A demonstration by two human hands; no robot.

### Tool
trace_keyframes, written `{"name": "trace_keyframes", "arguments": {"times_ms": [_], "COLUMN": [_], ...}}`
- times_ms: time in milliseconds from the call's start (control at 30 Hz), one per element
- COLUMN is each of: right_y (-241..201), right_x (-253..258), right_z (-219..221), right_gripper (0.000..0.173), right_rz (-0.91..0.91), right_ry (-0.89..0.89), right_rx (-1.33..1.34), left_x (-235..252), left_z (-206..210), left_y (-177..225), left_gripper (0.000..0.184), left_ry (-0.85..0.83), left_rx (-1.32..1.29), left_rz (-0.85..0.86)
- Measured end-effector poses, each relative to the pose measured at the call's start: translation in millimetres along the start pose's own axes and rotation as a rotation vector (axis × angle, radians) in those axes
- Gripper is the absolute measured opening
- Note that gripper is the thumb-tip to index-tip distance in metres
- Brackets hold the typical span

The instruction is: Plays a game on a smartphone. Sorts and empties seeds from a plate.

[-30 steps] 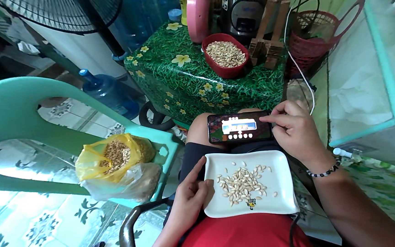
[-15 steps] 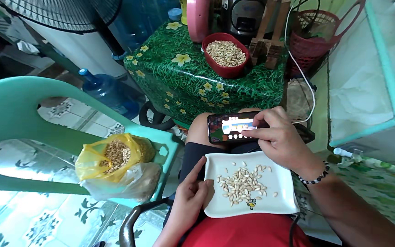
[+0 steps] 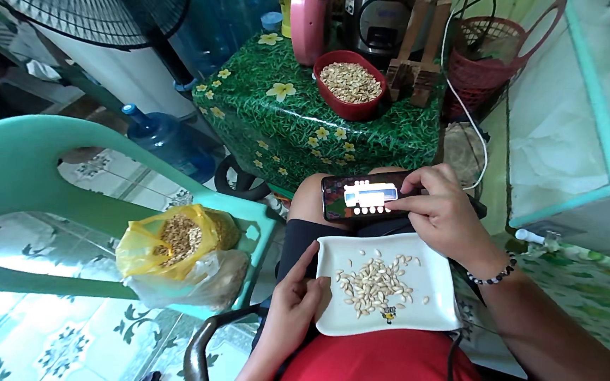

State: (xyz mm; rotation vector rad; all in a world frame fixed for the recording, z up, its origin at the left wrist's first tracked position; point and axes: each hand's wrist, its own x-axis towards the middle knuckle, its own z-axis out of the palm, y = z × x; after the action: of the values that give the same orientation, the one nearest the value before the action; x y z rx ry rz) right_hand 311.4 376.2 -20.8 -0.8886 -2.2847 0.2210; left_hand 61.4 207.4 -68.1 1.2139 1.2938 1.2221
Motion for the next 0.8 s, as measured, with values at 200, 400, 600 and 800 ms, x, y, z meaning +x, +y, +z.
{"name": "trace_keyframes", "arguments": {"times_ms": [200,400,600,800], "right_y": [2.6,7.8,9.6,9.0], "right_x": [1.9,2.9,4.7,5.5], "right_z": [-3.6,-2.9,-0.1,0.6], "right_gripper": [0.035,0.041,0.042,0.042], "right_rz": [0.066,0.101,0.108,0.120], "right_ry": [0.052,0.059,0.043,0.023], "right_rx": [-0.034,-0.071,-0.095,-0.096], "left_x": [-0.2,0.0,0.0,-0.1], "left_z": [0.3,0.0,0.0,-0.3], "left_y": [0.7,-0.1,-0.4,0.1], "left_gripper": [0.057,0.057,0.057,0.057], "left_ry": [0.002,-0.002,0.001,0.000], "left_rx": [0.002,-0.005,0.003,-0.002], "left_rz": [-0.005,0.003,0.000,0.003]}}
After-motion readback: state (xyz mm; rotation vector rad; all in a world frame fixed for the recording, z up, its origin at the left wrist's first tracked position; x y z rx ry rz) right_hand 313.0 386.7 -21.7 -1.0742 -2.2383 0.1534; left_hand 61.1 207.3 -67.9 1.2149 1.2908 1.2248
